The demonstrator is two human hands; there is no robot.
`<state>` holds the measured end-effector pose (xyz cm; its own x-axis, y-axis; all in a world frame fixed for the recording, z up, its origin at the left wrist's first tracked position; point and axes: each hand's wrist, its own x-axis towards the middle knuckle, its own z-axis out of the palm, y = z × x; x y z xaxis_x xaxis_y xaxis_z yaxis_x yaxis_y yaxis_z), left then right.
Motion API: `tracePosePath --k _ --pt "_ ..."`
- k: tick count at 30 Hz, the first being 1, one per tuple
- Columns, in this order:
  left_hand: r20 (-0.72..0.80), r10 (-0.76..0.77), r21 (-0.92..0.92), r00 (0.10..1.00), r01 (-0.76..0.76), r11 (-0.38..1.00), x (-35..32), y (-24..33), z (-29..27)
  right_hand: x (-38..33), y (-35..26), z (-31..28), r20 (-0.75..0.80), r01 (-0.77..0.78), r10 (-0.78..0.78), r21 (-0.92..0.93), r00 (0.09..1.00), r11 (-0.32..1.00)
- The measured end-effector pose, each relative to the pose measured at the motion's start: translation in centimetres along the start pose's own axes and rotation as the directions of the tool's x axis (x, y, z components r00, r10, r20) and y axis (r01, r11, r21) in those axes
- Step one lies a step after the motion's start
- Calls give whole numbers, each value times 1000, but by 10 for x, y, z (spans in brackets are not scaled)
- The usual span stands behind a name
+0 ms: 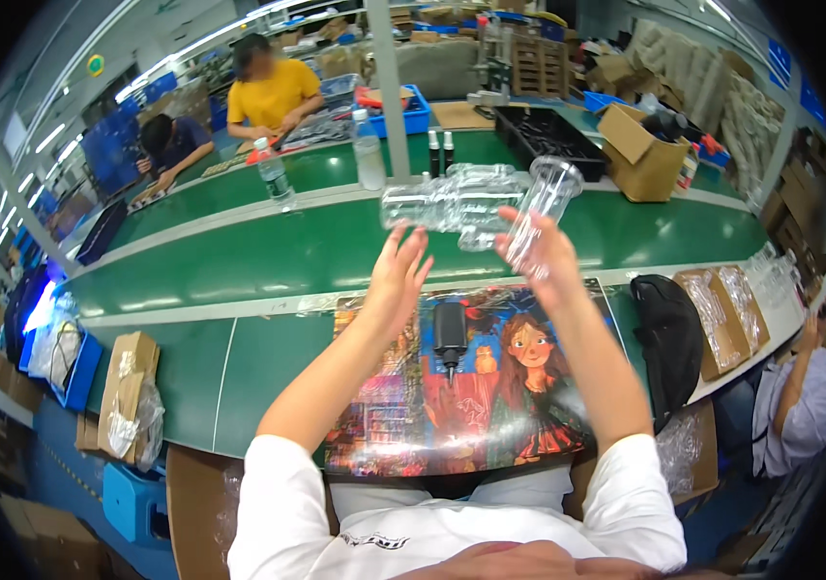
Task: The recorder is taking clear plastic bottles from a box and using a squeeze bottle to clean or apply a substance to components on a factory assembly line.
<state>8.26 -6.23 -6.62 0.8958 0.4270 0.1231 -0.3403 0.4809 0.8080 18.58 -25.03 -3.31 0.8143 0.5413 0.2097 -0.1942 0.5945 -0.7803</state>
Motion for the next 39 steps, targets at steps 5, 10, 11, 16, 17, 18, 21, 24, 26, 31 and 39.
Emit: tracePosePath --k 5,10,11,16,17,18,21,24,26,31,39 --pt "-129 204 -265 970 -232 936 25 19 -7 -39 56 42 161 -5 31 -160 987 987" --pt "-27 404 -52 914 -405 913 18 66 -46 -62 82 25 228 111 -26 -365 973 924" --pt "-37 409 -46 912 -410 911 15 76 -49 -62 86 21 236 104 -17 -362 972 926" --pt "79 316 -105 946 -307 946 -4 107 -56 -76 103 8 228 -41 111 -293 967 955" --pt "105 298 -143 949 -282 949 -6 109 -55 -75 99 7 266 -101 189 -312 945 945" --pt "133 280 -183 951 -254 950 -7 110 -54 -74 98 7 300 -157 263 -335 917 929" --pt "179 212 -176 961 -181 968 -11 110 -50 -76 98 12 314 -237 380 -409 870 881" --pt "216 178 -109 960 -157 982 -14 105 -42 -80 101 17 311 -296 458 -449 833 843" --pt "246 184 41 952 -200 979 -15 102 -35 -82 105 21 319 -328 491 -447 811 832" --pt "285 135 58 949 -158 986 -19 98 -30 -90 106 22 306 -257 418 -450 855 855" --pt "298 102 36 949 -118 992 -23 96 -21 -92 97 26 313 -196 337 -405 888 893"
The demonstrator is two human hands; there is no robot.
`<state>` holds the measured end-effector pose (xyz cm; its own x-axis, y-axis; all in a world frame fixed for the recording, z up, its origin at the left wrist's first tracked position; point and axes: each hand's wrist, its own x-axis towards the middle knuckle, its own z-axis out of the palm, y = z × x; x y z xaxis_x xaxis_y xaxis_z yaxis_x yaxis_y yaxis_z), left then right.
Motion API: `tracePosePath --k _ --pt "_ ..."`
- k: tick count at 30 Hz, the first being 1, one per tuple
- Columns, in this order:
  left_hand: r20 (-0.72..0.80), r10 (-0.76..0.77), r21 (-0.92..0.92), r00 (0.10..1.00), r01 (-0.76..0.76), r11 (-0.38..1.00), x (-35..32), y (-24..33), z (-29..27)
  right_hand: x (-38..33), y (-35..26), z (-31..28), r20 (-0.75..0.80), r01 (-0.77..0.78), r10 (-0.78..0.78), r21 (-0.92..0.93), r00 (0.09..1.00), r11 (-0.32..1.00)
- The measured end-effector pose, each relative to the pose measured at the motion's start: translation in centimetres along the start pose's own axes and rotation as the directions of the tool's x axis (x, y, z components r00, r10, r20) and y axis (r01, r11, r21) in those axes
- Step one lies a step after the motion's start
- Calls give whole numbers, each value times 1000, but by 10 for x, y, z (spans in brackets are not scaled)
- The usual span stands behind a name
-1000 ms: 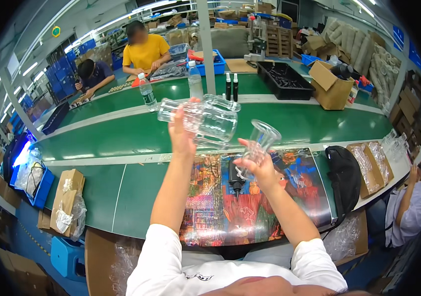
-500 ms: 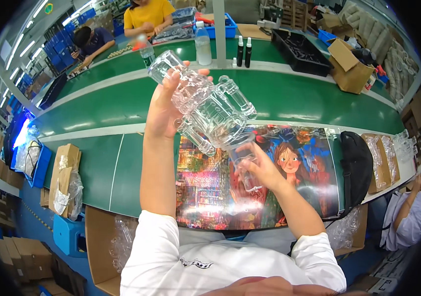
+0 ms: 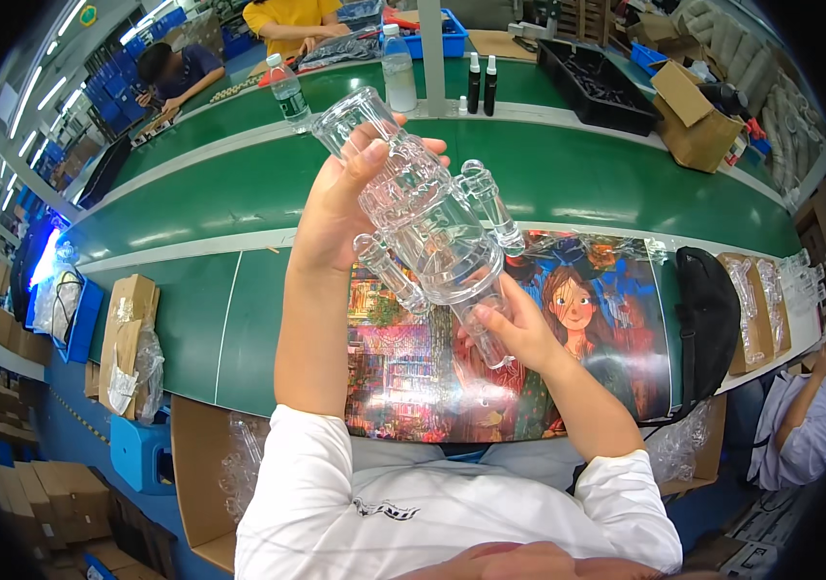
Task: The recorder is taking clear plastic bottles from a box and using a squeeze bottle to clean or apply a substance to components on a factory assembly line.
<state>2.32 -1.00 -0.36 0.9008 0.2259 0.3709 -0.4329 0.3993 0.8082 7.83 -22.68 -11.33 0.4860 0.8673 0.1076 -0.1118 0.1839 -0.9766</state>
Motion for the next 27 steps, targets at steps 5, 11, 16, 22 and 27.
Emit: tracePosePath --k 5,11,16,22,27 --pt "8 -23 22 1000 23 999 1 -2 3 0 -2 -1 13 -6 6 1 1000 1000" --pt "10 -38 24 999 38 999 2 -4 1 1 1 -3 24 10 -9 -43 1000 999" --pt "17 -37 24 999 36 999 1 -4 2 -1 -1 -3 25 8 -7 -44 1000 999" --pt "13 -43 47 999 43 998 1 -6 2 -2 -6 -3 40 6 -5 -27 999 1000" --pt "14 -32 62 999 31 998 2 -10 4 -3 -6 -7 45 32 -29 -64 999 997"
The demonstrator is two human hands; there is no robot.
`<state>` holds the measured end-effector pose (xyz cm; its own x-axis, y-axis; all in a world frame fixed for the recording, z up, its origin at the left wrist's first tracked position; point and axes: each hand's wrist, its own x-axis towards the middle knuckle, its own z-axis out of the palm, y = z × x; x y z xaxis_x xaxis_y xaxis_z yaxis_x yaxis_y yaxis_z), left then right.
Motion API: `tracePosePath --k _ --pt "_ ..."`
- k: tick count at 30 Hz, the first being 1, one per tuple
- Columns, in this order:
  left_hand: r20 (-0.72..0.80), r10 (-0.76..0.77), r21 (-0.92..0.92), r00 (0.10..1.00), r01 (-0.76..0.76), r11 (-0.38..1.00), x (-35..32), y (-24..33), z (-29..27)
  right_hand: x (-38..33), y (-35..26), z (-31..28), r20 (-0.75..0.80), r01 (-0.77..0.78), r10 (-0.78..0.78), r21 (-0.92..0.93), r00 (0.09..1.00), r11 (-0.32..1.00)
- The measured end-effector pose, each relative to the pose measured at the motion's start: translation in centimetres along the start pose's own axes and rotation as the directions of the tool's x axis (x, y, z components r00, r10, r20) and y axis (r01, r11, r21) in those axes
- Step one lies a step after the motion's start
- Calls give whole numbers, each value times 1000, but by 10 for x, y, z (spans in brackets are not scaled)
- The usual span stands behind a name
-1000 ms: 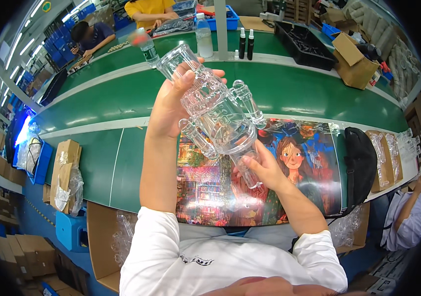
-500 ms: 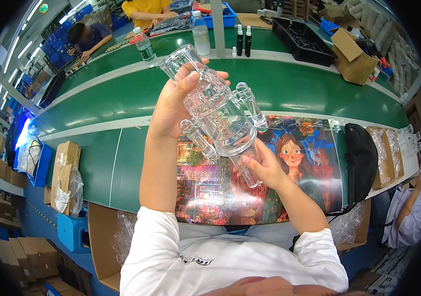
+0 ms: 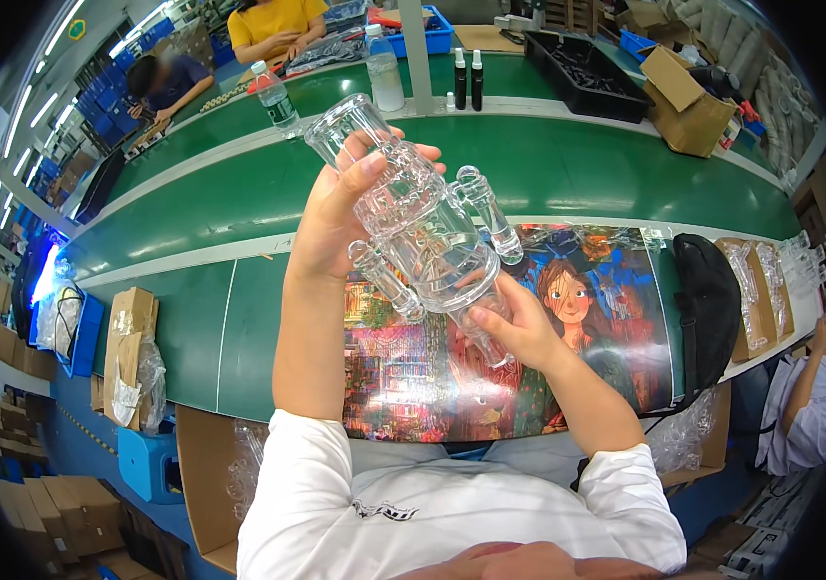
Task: The recorder is taking clear plastic bottles from a box and using a squeeze bottle to clean or apply a substance to components on a factory assembly line.
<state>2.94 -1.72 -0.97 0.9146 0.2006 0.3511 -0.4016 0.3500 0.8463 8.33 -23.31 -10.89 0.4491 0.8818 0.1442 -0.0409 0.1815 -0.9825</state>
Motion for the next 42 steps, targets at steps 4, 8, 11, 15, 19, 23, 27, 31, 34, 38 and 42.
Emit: tracePosePath --k 4,8,11,15,19,23,27,31,34,38,42 --pt "12 -31 35 999 30 999 5 -2 -1 4 5 -4 -20 36 -38 -104 999 994" --pt "43 -72 43 996 70 997 3 0 -4 2 6 0 -24 17 -18 -56 1000 998" --pt "106 8 -129 994 6 992 -1 3 -2 -1 5 4 51 -20 15 107 999 994" --pt "35 132 -337 991 -113 935 -5 4 6 -4 5 10 159 -76 44 199 986 977" --pt "62 217 -402 974 -175 899 -7 1 2 -3 6 17 198 -52 15 183 980 982" --pt "117 266 -408 957 -198 891 -8 -2 5 -5 7 18 201 -92 64 135 977 987" --pt "62 241 -357 969 -204 911 -8 -1 11 -6 5 21 159 -107 91 99 983 989" --pt "35 209 -300 977 -189 935 -6 -2 11 -6 6 21 130 -155 143 92 981 984" --pt "71 223 -330 972 -188 925 -4 -4 10 -7 5 24 154 -198 177 134 972 971" --pt "134 283 -404 950 -208 891 -4 -6 10 -8 1 27 225 -221 168 233 960 947" --pt "115 303 -341 946 -249 906 -5 -4 15 -9 0 29 231 -209 152 248 961 946"
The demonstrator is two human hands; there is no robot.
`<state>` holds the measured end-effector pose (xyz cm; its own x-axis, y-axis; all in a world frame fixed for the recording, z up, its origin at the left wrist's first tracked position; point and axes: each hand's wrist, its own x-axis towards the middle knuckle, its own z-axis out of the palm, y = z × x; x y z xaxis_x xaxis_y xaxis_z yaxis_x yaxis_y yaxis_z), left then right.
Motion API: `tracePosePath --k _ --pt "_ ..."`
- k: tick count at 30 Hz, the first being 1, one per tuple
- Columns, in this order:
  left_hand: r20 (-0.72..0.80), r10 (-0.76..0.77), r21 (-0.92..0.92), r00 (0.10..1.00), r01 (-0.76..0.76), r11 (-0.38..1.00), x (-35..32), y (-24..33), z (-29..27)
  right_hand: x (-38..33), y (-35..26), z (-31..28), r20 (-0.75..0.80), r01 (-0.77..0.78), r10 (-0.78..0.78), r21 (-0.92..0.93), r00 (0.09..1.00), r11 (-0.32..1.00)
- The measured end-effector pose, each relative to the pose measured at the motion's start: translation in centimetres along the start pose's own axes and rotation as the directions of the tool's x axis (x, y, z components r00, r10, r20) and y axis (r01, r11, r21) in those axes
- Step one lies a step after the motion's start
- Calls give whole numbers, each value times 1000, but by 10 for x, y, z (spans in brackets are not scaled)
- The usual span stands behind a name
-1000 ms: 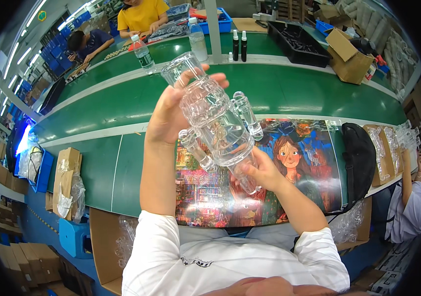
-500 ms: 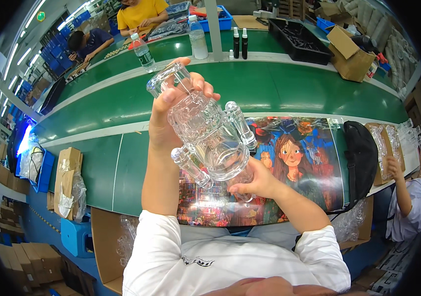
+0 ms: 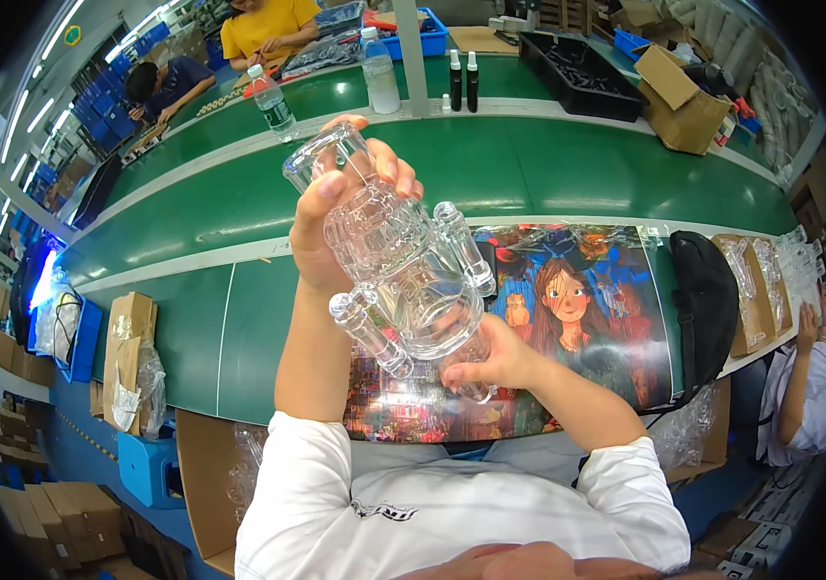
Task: The recorder is taking clear plastic bottles from a box and using a squeeze bottle to clean or apply a substance to components on a factory assembly line.
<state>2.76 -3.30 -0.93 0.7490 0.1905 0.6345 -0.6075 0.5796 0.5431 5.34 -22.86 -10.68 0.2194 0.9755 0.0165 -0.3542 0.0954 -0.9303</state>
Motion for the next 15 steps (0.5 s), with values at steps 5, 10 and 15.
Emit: tracePosePath --k 5,10,15 --pt "-16 7 62 1000 -6 998 -1 0 3 0 1 -1 -93 -14 -3 -174 996 985" --pt "170 57 -188 984 -25 982 2 -3 -7 -2 -7 1 -106 62 -109 -372 988 926" --pt "349 105 -237 931 -20 971 1 0 -12 -4 -6 2 -124 74 -210 -668 970 740"
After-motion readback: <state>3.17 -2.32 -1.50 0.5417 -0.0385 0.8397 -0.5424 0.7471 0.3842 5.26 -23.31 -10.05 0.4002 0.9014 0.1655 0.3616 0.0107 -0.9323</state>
